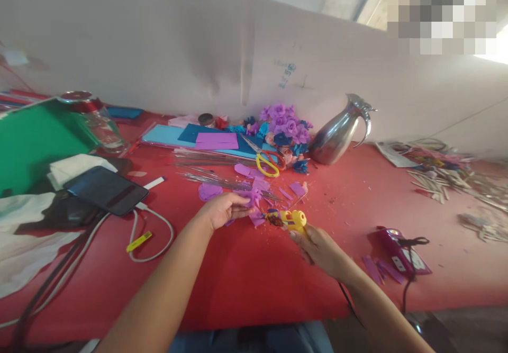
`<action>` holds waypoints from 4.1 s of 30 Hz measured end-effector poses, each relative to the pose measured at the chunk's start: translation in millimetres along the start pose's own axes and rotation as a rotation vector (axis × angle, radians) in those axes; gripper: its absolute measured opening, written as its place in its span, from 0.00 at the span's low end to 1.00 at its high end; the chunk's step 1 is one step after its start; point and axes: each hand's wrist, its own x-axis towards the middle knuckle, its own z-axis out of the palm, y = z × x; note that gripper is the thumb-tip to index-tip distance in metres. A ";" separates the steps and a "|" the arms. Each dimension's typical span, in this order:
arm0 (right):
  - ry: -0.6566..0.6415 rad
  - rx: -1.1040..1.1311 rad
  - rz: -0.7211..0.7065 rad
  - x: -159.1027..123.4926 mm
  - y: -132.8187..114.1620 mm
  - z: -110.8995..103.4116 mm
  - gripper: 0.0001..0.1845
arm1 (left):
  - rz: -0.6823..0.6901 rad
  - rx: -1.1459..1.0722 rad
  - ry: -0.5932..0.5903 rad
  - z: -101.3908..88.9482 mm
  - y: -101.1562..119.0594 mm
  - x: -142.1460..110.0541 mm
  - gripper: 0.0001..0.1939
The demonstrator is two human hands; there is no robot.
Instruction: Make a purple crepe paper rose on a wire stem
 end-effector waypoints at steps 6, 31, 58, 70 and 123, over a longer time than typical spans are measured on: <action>0.021 0.002 -0.008 -3.3 -2.7 0.9 0.23 | -0.009 0.006 0.011 -0.9 -0.9 0.6 0.07; 0.007 -0.087 -0.012 -5.2 -9.7 4.0 0.21 | -0.007 0.061 0.026 4.7 -1.2 -3.4 0.07; -0.011 -0.143 0.000 -9.2 -19.8 2.3 0.21 | -0.025 0.079 0.058 12.6 2.3 -9.3 0.06; -0.020 -0.130 -0.003 -9.6 -18.0 0.7 0.19 | -0.031 0.084 0.065 12.9 1.8 -8.7 0.06; 0.018 -0.178 -0.022 -10.9 -20.2 1.5 0.20 | -0.016 0.084 0.030 5.9 -1.2 -5.2 0.06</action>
